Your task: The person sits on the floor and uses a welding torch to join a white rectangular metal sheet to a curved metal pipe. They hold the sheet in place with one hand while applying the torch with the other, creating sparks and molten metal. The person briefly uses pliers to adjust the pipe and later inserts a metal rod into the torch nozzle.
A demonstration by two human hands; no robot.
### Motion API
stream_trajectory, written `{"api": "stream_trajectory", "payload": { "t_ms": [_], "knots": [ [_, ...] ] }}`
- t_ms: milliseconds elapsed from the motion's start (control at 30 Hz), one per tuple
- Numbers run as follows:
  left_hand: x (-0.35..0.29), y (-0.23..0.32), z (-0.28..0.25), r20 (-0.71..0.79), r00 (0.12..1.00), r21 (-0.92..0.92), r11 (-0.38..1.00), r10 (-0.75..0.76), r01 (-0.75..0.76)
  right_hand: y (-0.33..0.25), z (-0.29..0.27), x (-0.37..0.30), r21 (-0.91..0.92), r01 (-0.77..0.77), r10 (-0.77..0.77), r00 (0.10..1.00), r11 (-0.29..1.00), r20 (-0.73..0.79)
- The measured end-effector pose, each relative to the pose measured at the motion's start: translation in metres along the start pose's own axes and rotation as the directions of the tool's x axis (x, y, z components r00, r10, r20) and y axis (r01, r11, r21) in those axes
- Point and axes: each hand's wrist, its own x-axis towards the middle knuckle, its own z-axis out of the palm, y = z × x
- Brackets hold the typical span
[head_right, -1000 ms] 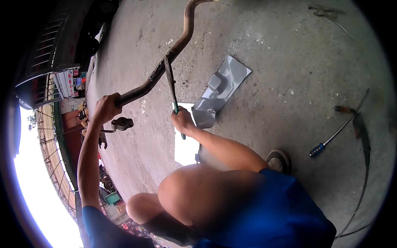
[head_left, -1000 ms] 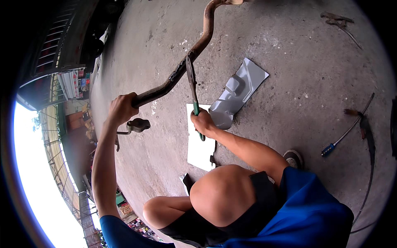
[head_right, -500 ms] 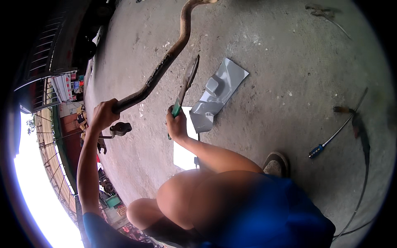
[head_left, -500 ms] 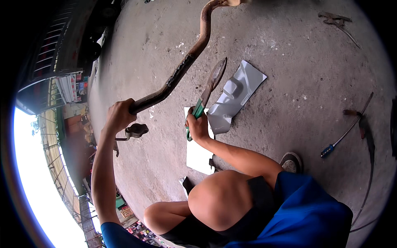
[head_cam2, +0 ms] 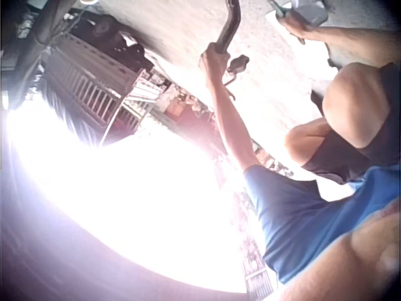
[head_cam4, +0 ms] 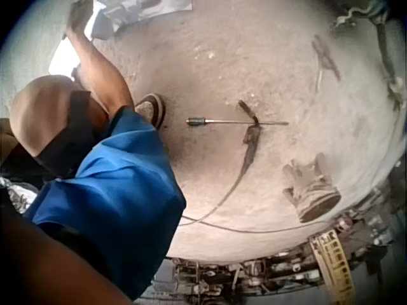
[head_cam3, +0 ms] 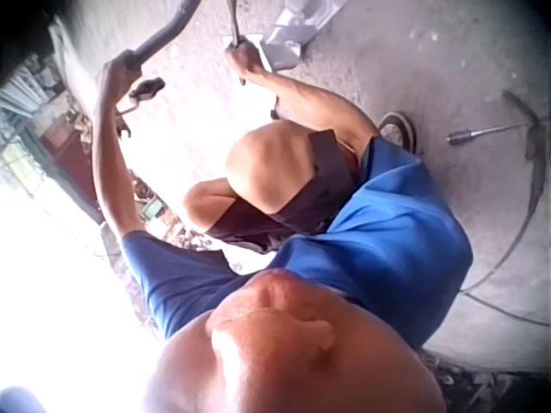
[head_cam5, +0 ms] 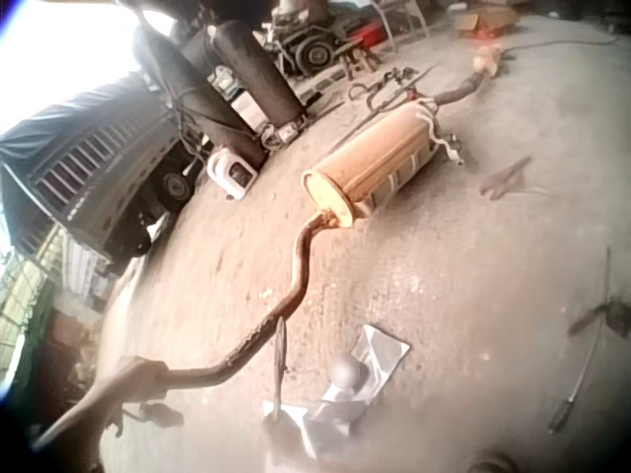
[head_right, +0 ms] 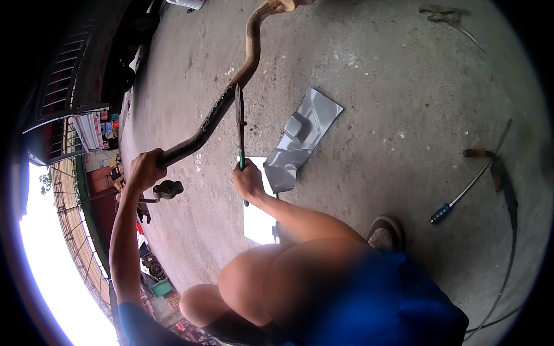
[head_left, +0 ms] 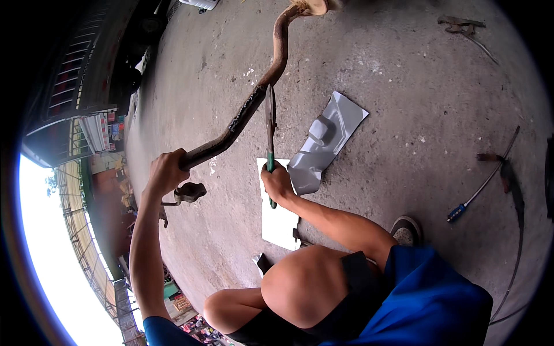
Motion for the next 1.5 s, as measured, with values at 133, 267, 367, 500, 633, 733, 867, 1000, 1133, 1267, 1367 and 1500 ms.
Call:
{"api": "stream_trajectory", "payload": {
  "t_ms": [133,267,367,500,633,733,867,1000,1133,1267,1367,1500],
  "knots": [
    [-0.003,0.013,-0.003,0.038,0.999,-0.011,1.0,-0.018,0.019,-0.011,0.007,-0.005,0.389,0.203,-0.177,0.979,0.899,-0.103],
    [-0.003,0.002,-0.002,0.013,1.0,0.007,1.0,-0.01,0.01,-0.005,-0.003,0.006,0.128,-0.085,0.068,0.989,0.988,0.131],
    [0.002,0.008,-0.002,0.008,0.999,-0.018,0.999,0.039,-0.039,0.005,0.002,0.01,0.365,0.119,-0.128,0.992,0.923,0.0],
    [0.001,0.01,-0.005,0.002,1.0,0.006,1.0,-0.007,0.007,-0.008,0.001,0.015,0.257,-0.158,0.107,0.973,0.953,0.202],
    [-0.01,0.009,-0.003,0.018,1.0,0.002,1.0,-0.011,0.011,0.012,0.001,-0.015,0.142,-0.063,0.059,0.998,0.988,0.03],
    [0.001,0.01,-0.005,0.038,0.999,-0.013,1.0,-0.019,0.02,0.02,0.004,-0.015,0.267,0.187,-0.182,0.982,0.945,-0.041],
    [-0.005,0.008,-0.004,0.017,1.0,-0.003,1.0,-0.022,0.022,0.025,-0.003,-0.019,-0.119,-0.039,0.056,0.988,0.992,0.142],
    [-0.006,0.005,0.003,0.048,0.998,-0.025,0.999,-0.027,0.028,0.028,-0.005,-0.04,0.036,0.071,-0.075,0.992,0.997,0.099],
    [0.001,0.007,0.0,0.031,0.999,-0.01,0.999,-0.03,0.031,0.01,-0.01,-0.035,-0.193,0.122,-0.09,0.981,0.973,0.17],
    [0.0,0.001,0.0,0.022,1.0,0.011,1.0,-0.001,0.001,0.004,-0.017,-0.048,-0.231,0.124,-0.086,0.983,0.965,0.164],
    [-0.002,0.0,0.007,-0.002,1.0,-0.017,1.0,0.014,-0.014,0.011,-0.015,-0.051,-0.108,0.291,-0.283,0.956,0.951,0.083],
    [0.0,-0.001,0.008,-0.002,1.0,-0.012,1.0,-0.008,0.008,0.014,-0.015,-0.038,-0.283,-0.038,0.105,0.968,0.958,0.226]
  ]
}}
